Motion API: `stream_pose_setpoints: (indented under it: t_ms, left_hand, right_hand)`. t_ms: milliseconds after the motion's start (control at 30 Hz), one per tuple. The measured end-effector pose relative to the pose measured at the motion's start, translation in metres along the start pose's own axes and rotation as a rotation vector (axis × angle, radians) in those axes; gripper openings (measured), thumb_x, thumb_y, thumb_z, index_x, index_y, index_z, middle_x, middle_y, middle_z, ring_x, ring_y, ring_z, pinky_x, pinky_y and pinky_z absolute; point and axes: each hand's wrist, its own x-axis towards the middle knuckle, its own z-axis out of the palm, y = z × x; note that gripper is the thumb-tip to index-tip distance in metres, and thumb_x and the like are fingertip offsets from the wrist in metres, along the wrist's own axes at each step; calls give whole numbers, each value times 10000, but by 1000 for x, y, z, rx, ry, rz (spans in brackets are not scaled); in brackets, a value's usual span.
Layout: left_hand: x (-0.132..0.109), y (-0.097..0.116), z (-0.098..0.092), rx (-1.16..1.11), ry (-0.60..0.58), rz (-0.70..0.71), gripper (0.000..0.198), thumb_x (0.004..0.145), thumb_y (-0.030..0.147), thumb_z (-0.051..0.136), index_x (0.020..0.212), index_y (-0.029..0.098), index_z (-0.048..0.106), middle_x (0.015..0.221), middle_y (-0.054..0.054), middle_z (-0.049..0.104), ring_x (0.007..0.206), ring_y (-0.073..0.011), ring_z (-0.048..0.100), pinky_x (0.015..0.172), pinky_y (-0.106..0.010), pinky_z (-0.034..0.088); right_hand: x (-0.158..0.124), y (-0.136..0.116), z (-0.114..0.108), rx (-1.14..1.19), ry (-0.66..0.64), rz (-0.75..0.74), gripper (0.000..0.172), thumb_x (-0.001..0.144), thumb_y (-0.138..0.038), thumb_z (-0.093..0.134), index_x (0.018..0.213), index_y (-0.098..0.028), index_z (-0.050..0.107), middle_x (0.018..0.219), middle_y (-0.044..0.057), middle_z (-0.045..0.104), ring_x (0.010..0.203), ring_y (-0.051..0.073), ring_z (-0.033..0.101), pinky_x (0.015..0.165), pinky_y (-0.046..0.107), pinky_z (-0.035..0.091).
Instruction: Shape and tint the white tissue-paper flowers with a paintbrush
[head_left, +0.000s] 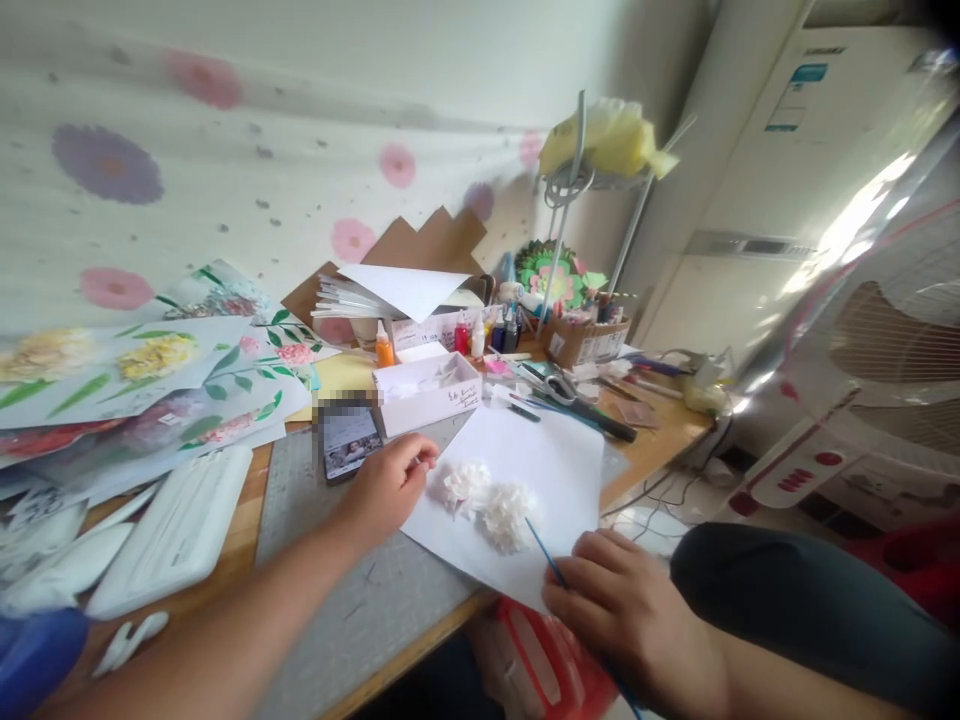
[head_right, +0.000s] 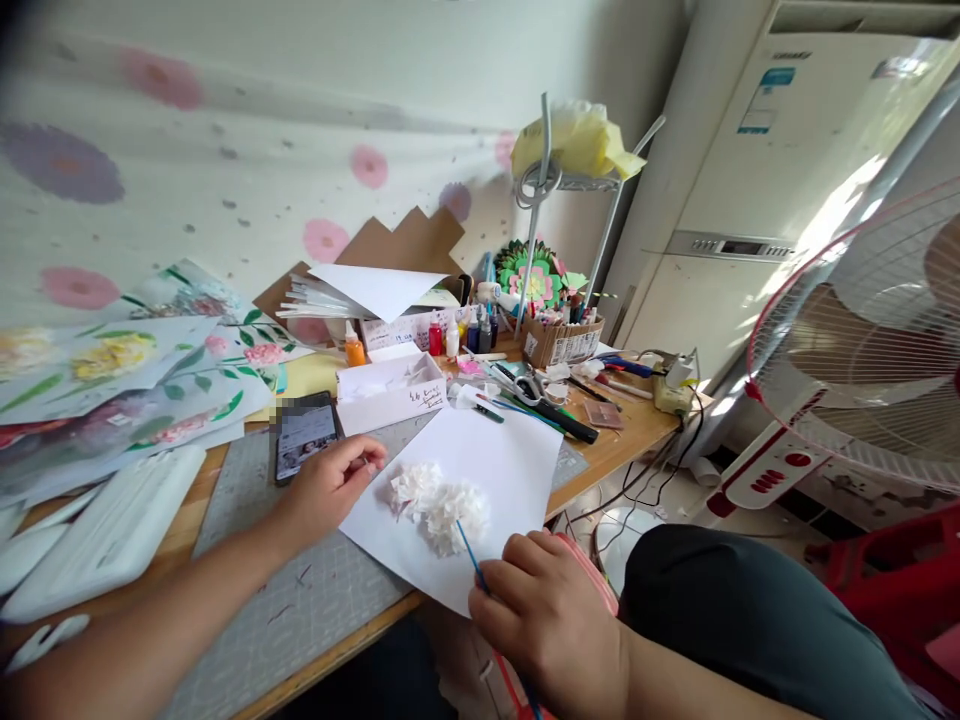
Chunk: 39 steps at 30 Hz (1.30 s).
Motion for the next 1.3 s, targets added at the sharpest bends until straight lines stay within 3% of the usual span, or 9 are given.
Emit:
stream_pose_setpoints:
  t_ms: [133,267,433,600,767,900,1033,1200,1300]
  left_hand:
    - [0,-2,-2,37,37,29,155,833,152,388,872,180,535,838,-30,606,746,-156,571,688,-279,451]
    - [0,-3,-2,80,17,68,176,824,136,391,907,184,538,896,-46,593,765,-165,568,701,-292,457]
    - [-1,-3,1,105,-73,162,244,809,117,420,977,207,573,987,-41,600,926,-182,568,819,-309,456]
    - [0,-4,1,119,-112,189,279,822,119,414,1028,205,581,1030,-54,597,954,-187,567,837,-312,466]
    - [-1,7,-4,96,-264,249,415,802,107,459,1187,250,518,1183,-65,540,1070,-203,531,911,-328,446]
    - [-4,18,0,66,-220,267,430,784,171,524,1207,239,482,1238,-87,483,1094,-229,510,894,-319,459]
    - [-4,18,4,123,6,140,324,771,266,569,1076,178,505,1004,-82,535,796,-179,564,735,-313,509]
    - [-1,29,-4,260,-127,313,283,825,168,485,1058,276,605,1141,-57,560,935,-195,563,755,-293,498]
    - [-4,37,-8,313,-113,344,293,852,129,440,987,278,652,1143,-46,606,1003,-214,543,834,-350,476]
  right_hand:
    - [-26,6,-12,73,115,-22,253,929,-236,353,959,-160,592,833,78,658,739,184,550,727,367,443]
    - [-53,16,-15,92,141,52,234,939,-271,359,884,-187,570,966,80,667,956,199,564,988,455,337]
    - [-72,27,-24,144,128,207,147,916,-286,415,841,-198,505,1008,106,643,1044,219,546,909,400,437]
    - [-71,12,-29,329,337,215,201,918,-362,381,823,-210,473,889,88,645,900,192,618,813,308,498]
    - [-65,2,-41,440,501,294,163,887,-350,450,784,-228,486,763,50,625,756,177,638,727,265,530]
    - [-67,2,-54,535,462,270,128,880,-332,465,798,-238,493,764,53,621,722,190,639,777,326,536]
    - [-66,8,-72,557,398,168,110,905,-296,419,855,-255,507,758,47,646,725,178,645,735,295,542]
    - [-68,29,-104,547,169,81,61,895,-215,450,919,-253,492,850,57,645,784,174,641,763,294,529]
    - [-72,43,-111,519,155,48,60,899,-222,442,919,-258,485,861,60,631,773,177,631,737,306,526]
